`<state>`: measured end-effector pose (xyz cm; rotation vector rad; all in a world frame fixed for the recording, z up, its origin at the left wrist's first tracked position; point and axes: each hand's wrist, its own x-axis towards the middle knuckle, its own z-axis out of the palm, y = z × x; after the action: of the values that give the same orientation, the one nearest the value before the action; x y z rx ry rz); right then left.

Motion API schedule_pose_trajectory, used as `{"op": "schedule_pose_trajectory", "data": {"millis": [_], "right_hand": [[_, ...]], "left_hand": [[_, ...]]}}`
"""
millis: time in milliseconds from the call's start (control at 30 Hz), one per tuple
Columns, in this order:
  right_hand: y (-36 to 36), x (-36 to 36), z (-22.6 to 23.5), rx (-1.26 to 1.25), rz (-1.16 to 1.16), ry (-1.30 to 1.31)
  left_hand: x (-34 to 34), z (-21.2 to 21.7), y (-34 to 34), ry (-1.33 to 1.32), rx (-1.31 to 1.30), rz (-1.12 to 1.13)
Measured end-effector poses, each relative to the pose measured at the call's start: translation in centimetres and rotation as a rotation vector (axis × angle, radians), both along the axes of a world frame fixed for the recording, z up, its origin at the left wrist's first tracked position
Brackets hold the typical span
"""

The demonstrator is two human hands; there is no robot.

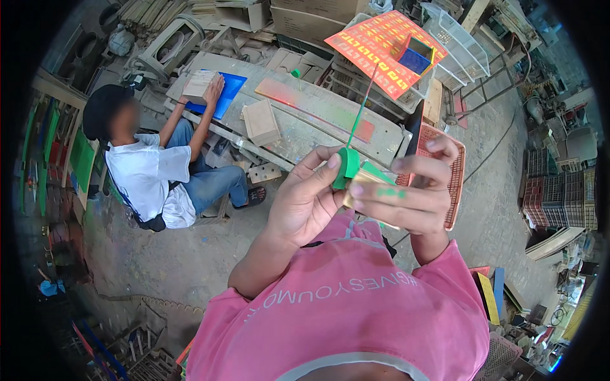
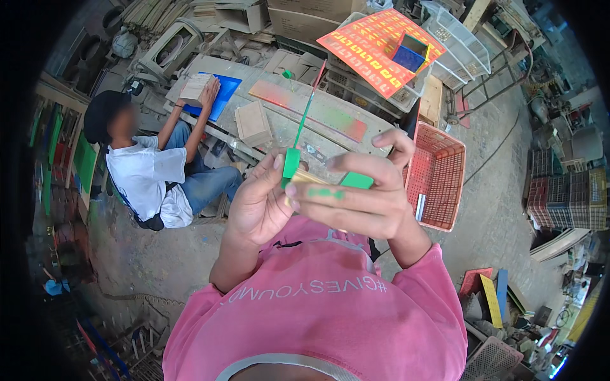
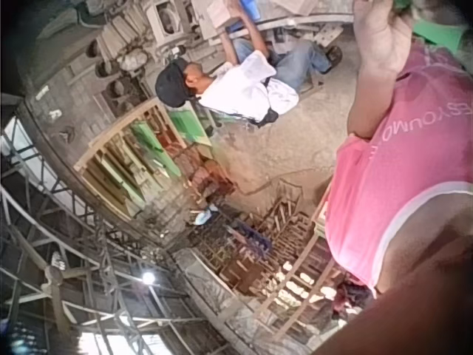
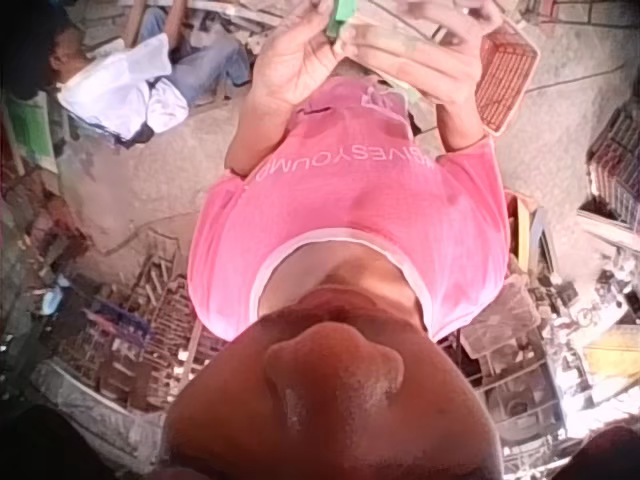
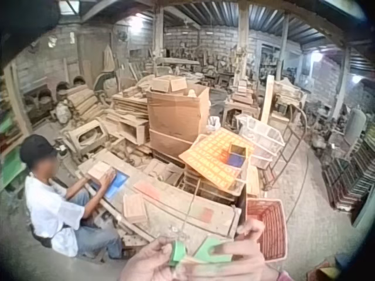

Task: The person sits on the floor and sands a small green wooden piece using a sanding block. They rotate the object to smooth different edges and surfaces.

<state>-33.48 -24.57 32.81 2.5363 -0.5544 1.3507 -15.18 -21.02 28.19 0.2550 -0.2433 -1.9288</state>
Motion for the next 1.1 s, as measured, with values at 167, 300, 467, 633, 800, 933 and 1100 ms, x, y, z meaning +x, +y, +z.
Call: {"op": "schedule_pose_trajectory", "data": {"millis": [167,300,467,633,800,933,1100], "right_hand": [[-1.2,-0.3,0.0,0.182,0.172,-0.267],[-1.8,0.5,-1.3,0.41,0.345,-0.36],[-1.6,1.0,-1.7,0.507,0.416,-0.373],[-1.6,0.7,-1.8,0.307,0.411,-0.302],[0.4,0.2,-1.5,0.396,0.344,-0.27],[-0.5,0.4,-1.6,0.157,0.209,-0.396],[-0.4,1.1,-1.7,0.12,0.082,-0.178]], "left_hand": [[0.2,0.3,-0.1,-0.078,-0.161,-0.026],[0.2,1.2,0.0,-0.276,-0.245,0.069],[0.7,2.0,0.3,-0.633,-0.402,0.243],[0.7,2.4,0.4,-0.563,-0.321,0.292],[0.6,2.2,0.1,-0.616,-0.326,0.365],[0.2,2.9,0.3,-0.751,-0.368,0.368],[0.3,2.8,0.6,-0.743,-0.531,0.268]]}}
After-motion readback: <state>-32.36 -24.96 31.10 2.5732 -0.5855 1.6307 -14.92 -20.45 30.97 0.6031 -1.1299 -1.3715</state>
